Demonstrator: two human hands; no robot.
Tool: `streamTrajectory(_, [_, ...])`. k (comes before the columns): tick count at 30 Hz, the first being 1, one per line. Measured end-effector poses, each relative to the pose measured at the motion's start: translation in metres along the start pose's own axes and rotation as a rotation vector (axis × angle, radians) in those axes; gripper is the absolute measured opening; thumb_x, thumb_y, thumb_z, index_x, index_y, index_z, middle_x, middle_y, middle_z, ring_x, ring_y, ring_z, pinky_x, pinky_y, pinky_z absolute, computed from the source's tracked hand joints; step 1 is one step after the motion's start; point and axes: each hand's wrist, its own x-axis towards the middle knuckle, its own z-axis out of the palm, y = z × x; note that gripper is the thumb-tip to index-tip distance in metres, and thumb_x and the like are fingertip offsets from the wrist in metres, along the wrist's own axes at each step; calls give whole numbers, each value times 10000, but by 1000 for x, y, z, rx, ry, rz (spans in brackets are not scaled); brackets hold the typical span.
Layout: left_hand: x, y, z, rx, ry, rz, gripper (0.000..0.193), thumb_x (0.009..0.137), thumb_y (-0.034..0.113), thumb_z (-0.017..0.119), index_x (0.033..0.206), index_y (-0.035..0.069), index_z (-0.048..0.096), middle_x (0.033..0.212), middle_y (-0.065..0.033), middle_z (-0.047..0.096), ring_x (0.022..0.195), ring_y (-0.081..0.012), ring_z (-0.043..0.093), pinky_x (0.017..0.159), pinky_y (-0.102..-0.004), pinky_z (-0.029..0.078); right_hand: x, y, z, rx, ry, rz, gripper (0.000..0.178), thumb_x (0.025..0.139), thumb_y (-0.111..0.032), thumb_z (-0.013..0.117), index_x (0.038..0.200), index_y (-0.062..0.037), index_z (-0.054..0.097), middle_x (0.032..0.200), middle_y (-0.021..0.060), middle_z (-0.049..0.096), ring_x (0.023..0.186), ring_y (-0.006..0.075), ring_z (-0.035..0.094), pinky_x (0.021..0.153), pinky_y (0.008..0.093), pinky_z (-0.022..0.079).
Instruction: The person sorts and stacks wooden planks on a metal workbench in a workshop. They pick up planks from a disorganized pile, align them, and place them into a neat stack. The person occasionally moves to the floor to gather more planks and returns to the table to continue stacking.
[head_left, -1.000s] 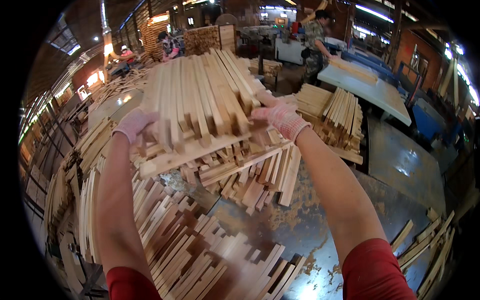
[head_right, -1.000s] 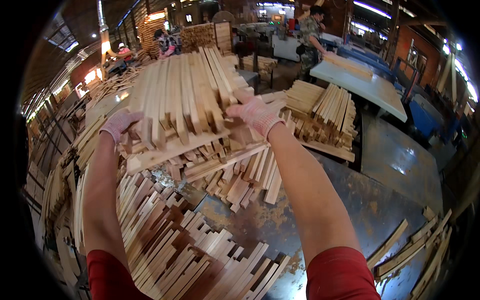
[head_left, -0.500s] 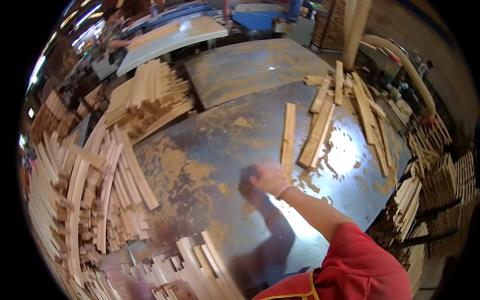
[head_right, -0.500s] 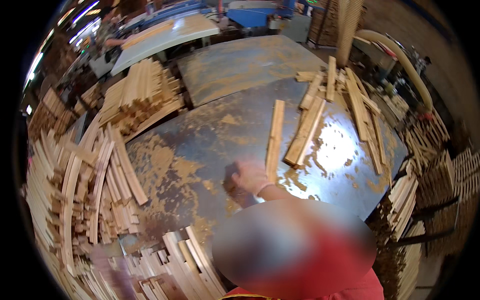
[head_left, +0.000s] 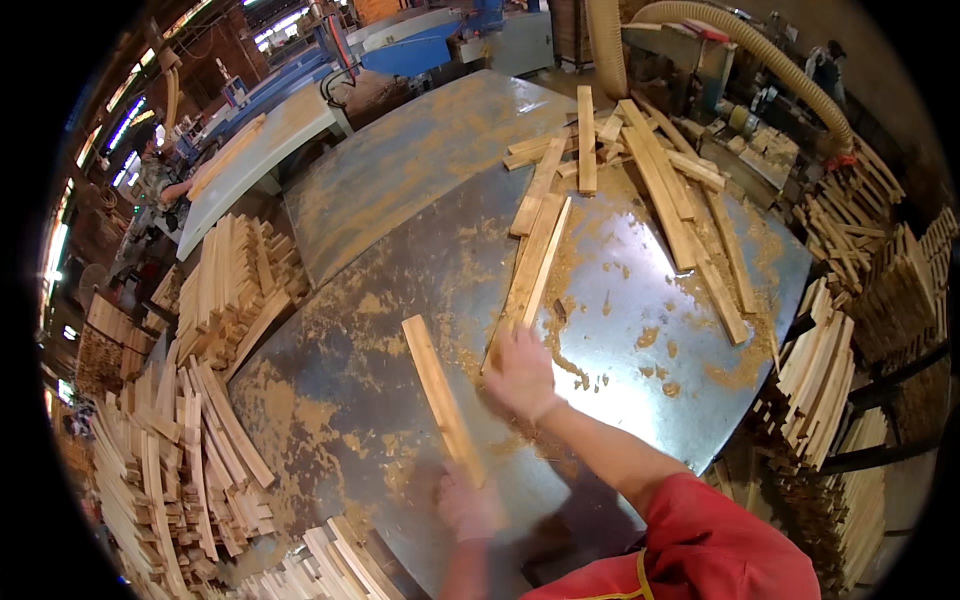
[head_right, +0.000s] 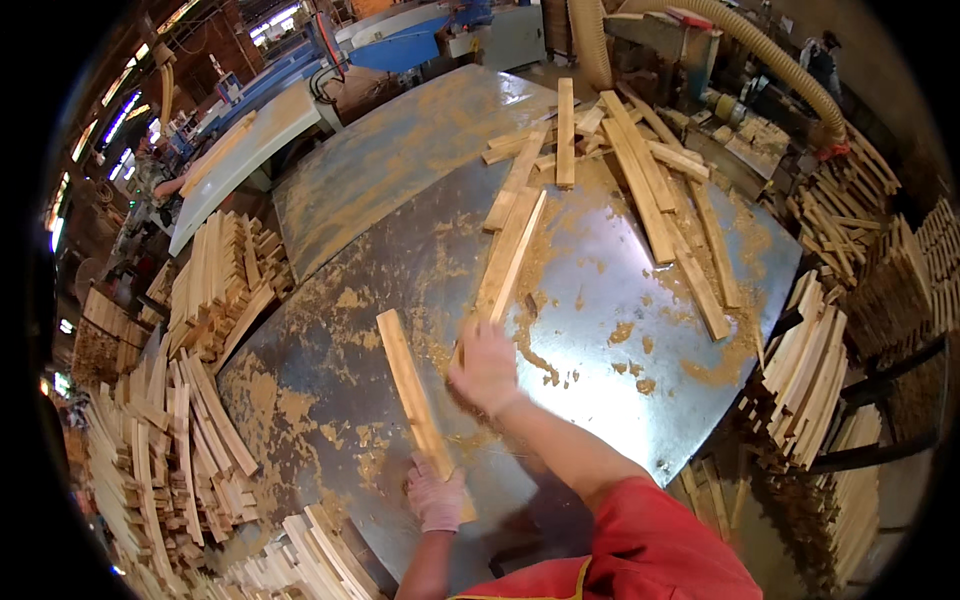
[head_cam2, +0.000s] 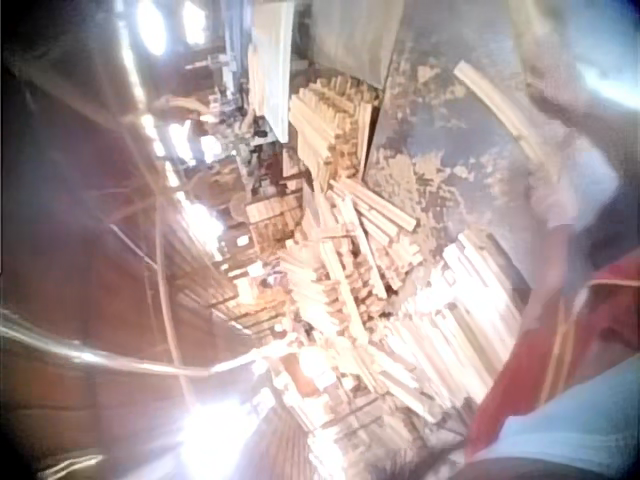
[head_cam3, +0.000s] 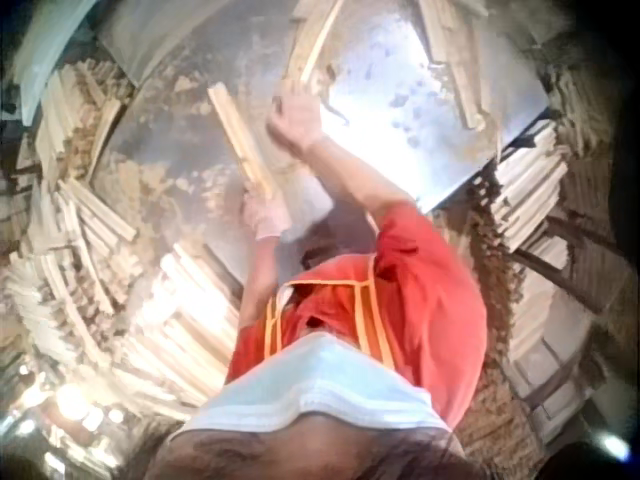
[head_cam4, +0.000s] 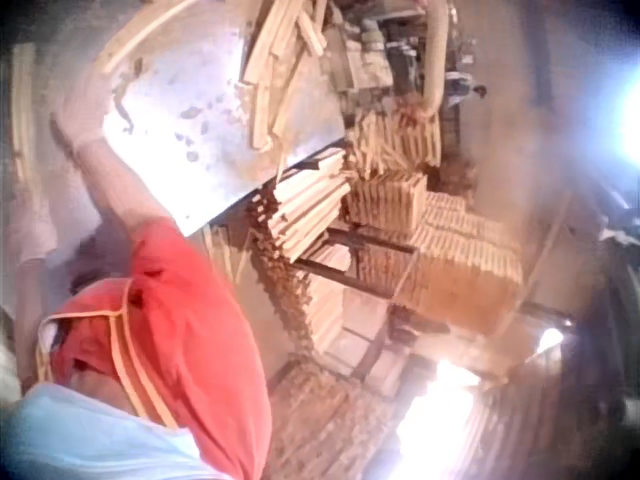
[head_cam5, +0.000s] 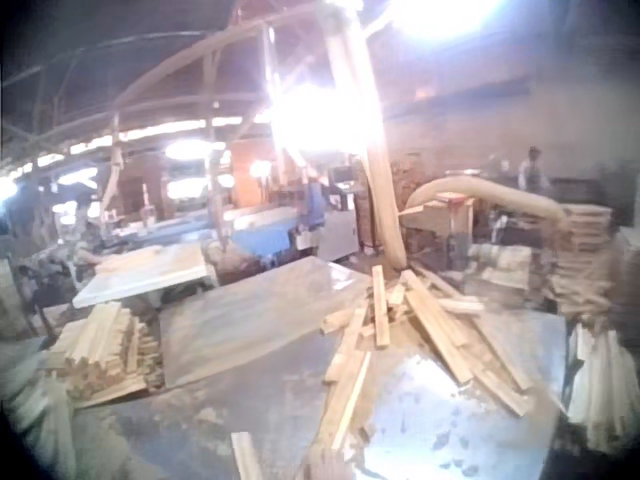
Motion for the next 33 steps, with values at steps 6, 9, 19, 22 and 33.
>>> streamTrajectory(6, [1,29,-17,51,4,41,1014,861,500,788,1612,-7,334,1343,-255,579,1210,-441,605,1040,-510,505,102,34,-1,-305,6,-65,885,726,-449,831,1464,-80,513,1419,191,514,1362,408,469,1156,578,355])
streamTrajectory(9, [-13,11,-6,32,-15,-66,1029,832,466,807,1634,28,334,1371,-265,556,1215,-452,613,1041,-508,512,66,47,-32,-115,-230,246,887,703,-385,838,1471,-98,500,1445,189,504,1404,423,440,1192,533,351])
streamTrajectory(19, [-49,-59,-9,-1695,-654,-109,534,889,283,772,1309,9,589,1061,-162,692,877,-318,724,796,-454,619,-235,154,-81,-59,-235,129,773,713,-230,782,1413,-153,464,1365,255,494,1150,482,593,966,554,537])
streamTrajectory(22, [-105,-67,-25,-1894,-657,-229,437,926,193,747,1286,18,574,987,-123,667,769,-274,700,712,-433,625,-296,122,-78,-19,-302,238,801,720,-261,750,1466,-127,491,1394,267,540,1259,488,546,1095,535,470])
streamTrajectory(33, [-287,-215,-8,-464,50,-78,621,982,285,709,1504,26,495,1366,-256,618,1203,-402,647,1030,-505,529,-413,-98,53,175,-1166,-85,971,885,-324,702,1575,138,198,1102,355,718,1077,500,699,959,498,557])
